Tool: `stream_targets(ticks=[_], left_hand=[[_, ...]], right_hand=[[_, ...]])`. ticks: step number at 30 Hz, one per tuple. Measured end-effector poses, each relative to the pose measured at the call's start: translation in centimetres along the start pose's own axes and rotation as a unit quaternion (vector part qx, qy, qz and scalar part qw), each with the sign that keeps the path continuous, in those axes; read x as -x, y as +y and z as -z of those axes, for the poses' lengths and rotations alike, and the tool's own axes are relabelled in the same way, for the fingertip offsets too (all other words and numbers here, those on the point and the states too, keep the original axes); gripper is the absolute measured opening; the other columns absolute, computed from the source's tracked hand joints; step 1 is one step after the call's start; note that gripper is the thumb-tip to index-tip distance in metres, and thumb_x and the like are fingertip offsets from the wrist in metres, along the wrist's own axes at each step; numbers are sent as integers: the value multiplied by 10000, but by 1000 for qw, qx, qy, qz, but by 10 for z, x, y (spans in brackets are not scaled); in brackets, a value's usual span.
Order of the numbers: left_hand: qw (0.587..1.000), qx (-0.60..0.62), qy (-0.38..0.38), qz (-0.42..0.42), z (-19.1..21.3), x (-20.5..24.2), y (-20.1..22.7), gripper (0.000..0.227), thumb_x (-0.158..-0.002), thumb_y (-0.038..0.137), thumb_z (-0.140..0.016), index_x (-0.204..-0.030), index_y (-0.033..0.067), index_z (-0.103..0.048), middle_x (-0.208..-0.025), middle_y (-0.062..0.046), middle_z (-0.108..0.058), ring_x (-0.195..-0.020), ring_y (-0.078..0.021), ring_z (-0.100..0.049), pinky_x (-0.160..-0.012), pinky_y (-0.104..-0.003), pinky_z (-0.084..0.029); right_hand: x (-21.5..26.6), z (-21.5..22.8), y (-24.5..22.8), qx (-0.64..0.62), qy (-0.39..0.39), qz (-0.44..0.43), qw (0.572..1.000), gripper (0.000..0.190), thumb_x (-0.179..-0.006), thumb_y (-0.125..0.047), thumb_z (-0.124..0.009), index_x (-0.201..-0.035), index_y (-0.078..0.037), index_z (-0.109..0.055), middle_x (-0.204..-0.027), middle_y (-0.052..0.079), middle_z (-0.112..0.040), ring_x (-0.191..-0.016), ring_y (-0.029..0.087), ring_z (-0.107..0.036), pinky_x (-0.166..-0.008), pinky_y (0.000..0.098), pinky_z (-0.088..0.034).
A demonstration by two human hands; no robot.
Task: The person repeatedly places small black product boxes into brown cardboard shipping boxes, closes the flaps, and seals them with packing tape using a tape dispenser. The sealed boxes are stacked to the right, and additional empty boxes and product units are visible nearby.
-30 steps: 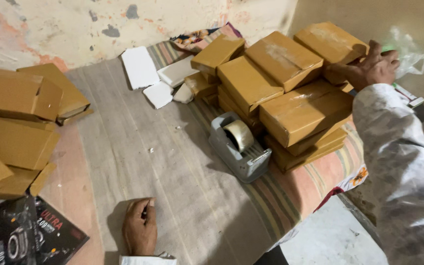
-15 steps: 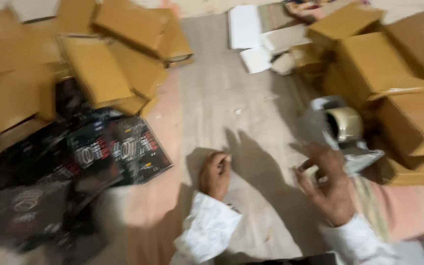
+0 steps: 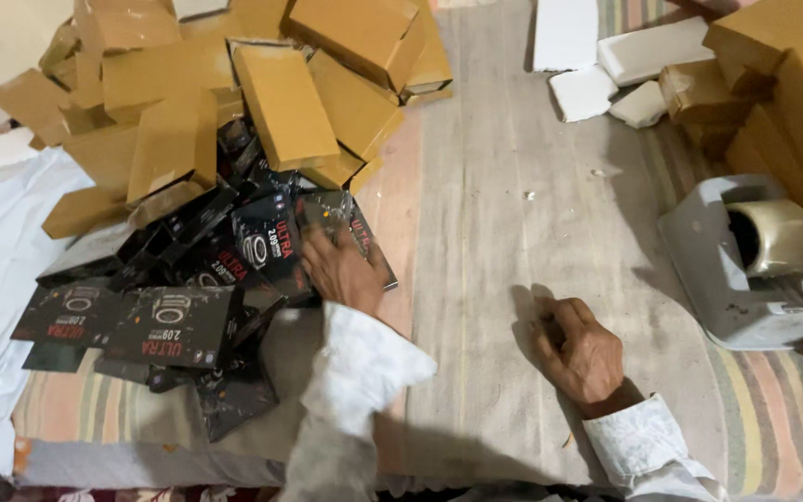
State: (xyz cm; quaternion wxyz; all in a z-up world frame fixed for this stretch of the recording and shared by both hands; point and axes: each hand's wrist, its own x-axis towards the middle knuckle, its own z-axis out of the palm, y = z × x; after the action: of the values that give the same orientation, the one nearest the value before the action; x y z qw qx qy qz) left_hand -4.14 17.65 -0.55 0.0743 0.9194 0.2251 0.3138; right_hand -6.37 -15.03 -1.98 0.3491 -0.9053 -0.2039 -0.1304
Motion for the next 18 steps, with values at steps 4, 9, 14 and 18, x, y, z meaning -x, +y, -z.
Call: stream_targets(ticks=[4,9,14,18], left_hand=[[998,-54,-15,-15,-29,-47,-22,757,-796,376,-792,-1377,-43,-545,-1473,-353,-413,-1331,-473,-408,-1066,-564,-372],[971,-237,-27,-3,-57,-79,-14,582,-961,225,-649,-1433,-75,-486,-1345,-373,-536,-1189,-478,-550,-984,-531,-448],[971,-172,-56,-155,-44,-34,50,395,-1036,82,-501,-1381,-104,-546,-1301,-288,-645,-1154,-365,-673,-974,-448,-565],[914,345,-184,-112,-32,20,103,430,-916,210,-685,-1290,13,-607,-1428,-258,-589,-1258,-391,-610,-1042,-430,-490]], right_hand=[[-2,3,-1,-23,1,21,1000,355,-846,-197,-700,-1154,-21,-692,-1055,148,-718,-822,312,-740,-712,383,-600],[0,2,2,-30,-8,-7,1000,304,-855,-181,-703,-1115,-25,-694,-1060,138,-725,-802,295,-744,-699,371,-610],[-1,1,9,-68,23,27,997,296,-877,-76,-670,-1156,19,-640,-1145,190,-719,-773,259,-738,-647,348,-607],[3,-1,10,-118,97,-5,988,517,-903,-68,-661,-1374,82,-509,-1084,203,-666,-774,259,-708,-674,353,-581]])
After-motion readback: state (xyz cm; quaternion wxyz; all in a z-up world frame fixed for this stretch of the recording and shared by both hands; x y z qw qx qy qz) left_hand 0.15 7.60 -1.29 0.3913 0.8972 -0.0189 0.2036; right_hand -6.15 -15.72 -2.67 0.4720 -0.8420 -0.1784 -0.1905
